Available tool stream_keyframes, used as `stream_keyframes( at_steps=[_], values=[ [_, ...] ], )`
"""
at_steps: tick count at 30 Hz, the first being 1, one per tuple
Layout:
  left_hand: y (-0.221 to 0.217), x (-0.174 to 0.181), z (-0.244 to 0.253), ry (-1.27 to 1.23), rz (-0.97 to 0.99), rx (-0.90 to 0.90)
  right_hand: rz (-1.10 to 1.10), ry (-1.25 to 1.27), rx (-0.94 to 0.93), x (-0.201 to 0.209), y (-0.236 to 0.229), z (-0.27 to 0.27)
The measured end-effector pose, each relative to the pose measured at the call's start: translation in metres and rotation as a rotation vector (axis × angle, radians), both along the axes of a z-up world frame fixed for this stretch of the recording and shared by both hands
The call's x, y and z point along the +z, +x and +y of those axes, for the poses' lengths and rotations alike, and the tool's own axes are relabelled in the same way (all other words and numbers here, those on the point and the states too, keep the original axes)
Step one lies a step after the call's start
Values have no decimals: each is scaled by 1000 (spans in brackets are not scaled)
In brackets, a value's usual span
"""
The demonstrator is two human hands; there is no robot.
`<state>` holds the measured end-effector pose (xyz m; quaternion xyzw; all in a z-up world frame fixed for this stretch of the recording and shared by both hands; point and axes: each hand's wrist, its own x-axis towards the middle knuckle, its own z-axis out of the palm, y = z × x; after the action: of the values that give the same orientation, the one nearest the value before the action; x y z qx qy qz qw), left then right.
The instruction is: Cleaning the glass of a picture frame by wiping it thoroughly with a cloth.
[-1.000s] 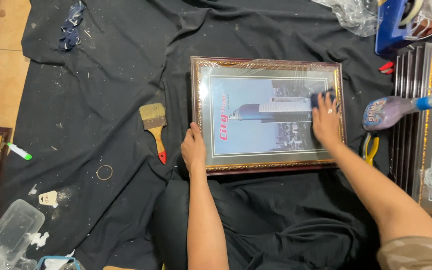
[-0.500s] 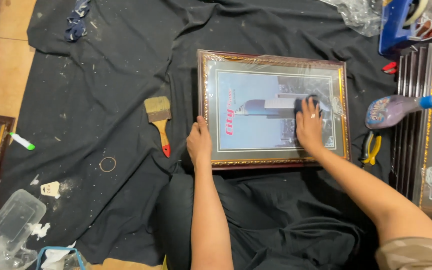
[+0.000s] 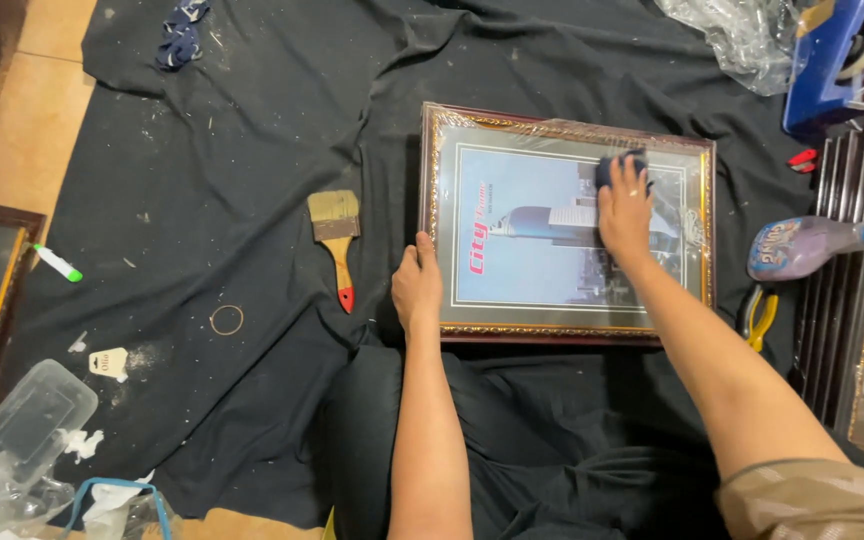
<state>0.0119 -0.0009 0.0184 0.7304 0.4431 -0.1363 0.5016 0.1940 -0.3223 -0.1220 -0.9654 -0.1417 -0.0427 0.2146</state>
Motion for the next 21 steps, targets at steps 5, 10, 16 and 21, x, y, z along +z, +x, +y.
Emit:
stream_keyframes(
  at_steps=[5,10,16,21],
  values=[
    [-2,-7,2,22,-37,-17,32,33,142,28,-104,10],
    [-6,-13,1,53,-59,-20,127,-1,291,34,-195,15],
    [-7,-2,-1,46,-74,-8,-8,-80,344,29,-156,29],
    [-5,-3,-1,22,-93,-8,-97,-14,235,19,-56,57]
  ],
)
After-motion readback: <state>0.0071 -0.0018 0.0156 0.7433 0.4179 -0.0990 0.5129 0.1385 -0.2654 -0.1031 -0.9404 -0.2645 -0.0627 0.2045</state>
